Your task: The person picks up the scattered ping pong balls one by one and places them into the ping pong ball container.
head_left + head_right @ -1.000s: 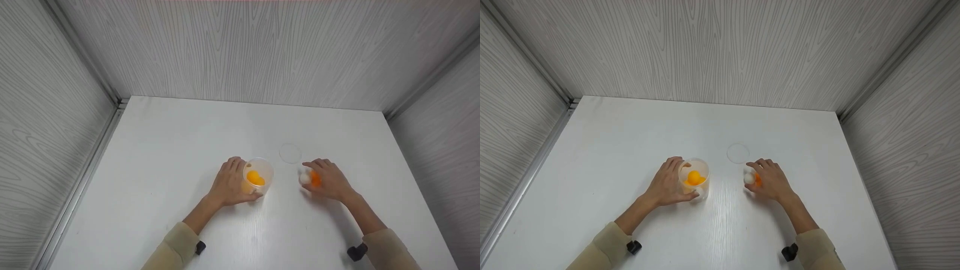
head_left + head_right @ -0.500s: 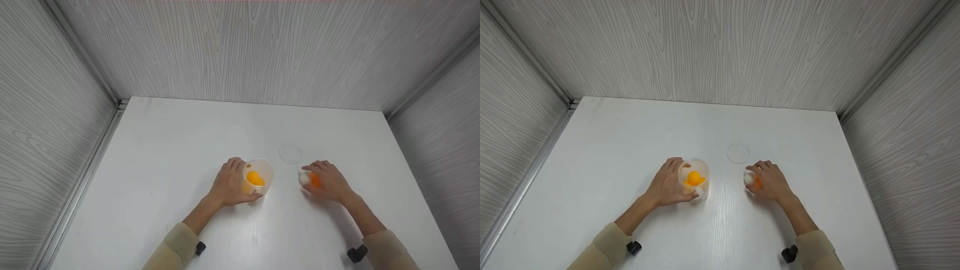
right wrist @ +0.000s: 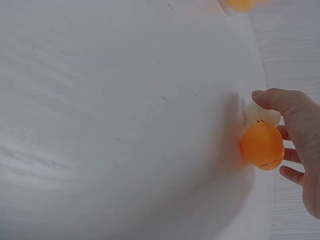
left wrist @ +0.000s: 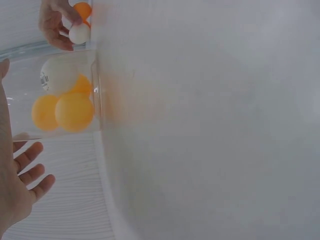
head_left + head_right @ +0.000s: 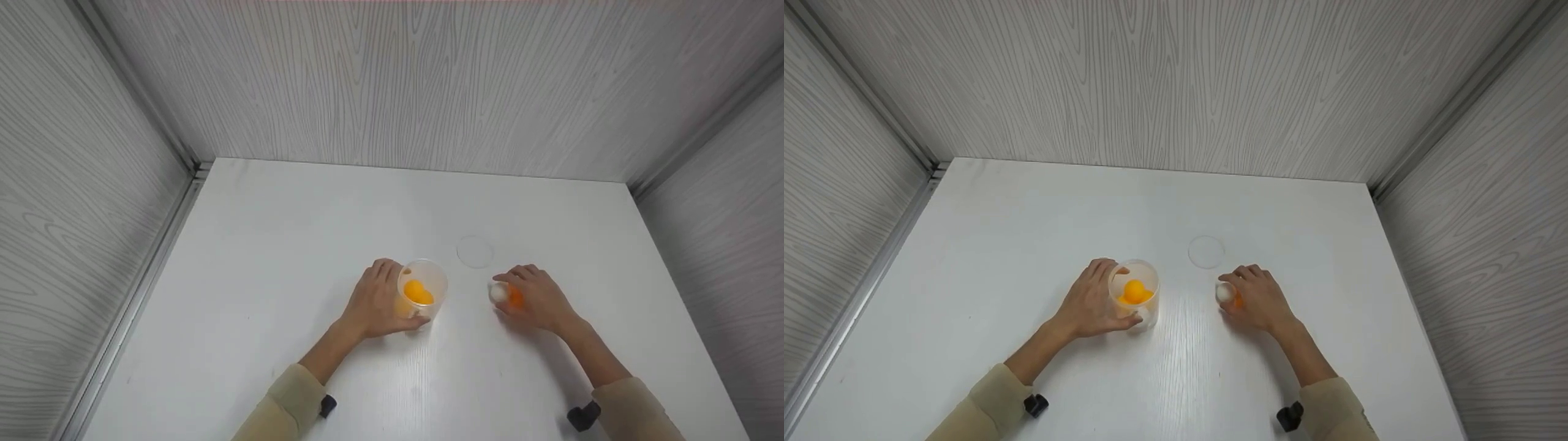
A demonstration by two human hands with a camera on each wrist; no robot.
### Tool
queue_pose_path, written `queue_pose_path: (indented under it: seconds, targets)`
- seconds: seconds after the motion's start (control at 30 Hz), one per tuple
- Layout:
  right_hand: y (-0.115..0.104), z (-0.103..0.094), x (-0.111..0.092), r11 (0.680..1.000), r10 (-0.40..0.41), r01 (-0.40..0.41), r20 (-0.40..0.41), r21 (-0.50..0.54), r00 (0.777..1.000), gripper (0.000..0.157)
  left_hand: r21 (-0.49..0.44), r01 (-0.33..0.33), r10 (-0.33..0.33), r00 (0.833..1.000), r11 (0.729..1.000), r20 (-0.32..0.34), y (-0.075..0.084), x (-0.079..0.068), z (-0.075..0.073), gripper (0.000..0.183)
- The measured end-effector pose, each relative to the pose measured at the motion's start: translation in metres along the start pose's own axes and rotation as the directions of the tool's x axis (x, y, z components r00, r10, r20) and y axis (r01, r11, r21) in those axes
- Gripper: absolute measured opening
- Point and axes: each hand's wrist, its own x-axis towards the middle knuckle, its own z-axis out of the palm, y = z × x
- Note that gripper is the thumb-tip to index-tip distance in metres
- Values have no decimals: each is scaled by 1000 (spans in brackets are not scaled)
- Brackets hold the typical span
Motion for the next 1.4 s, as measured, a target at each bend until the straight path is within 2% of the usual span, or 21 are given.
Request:
queue_pose_path:
  seconds: [0.7,1.4]
  targets:
    - [1,4,0,1000,-9,9,-6,-2,1000,38,6,-8,8,1000,1000,-2,-1,0,1,89]
    - [0,3,3,998,-56,57,-107,4,993,36,9,-17,17,1000,1000,-18,-1,0,-1,88]
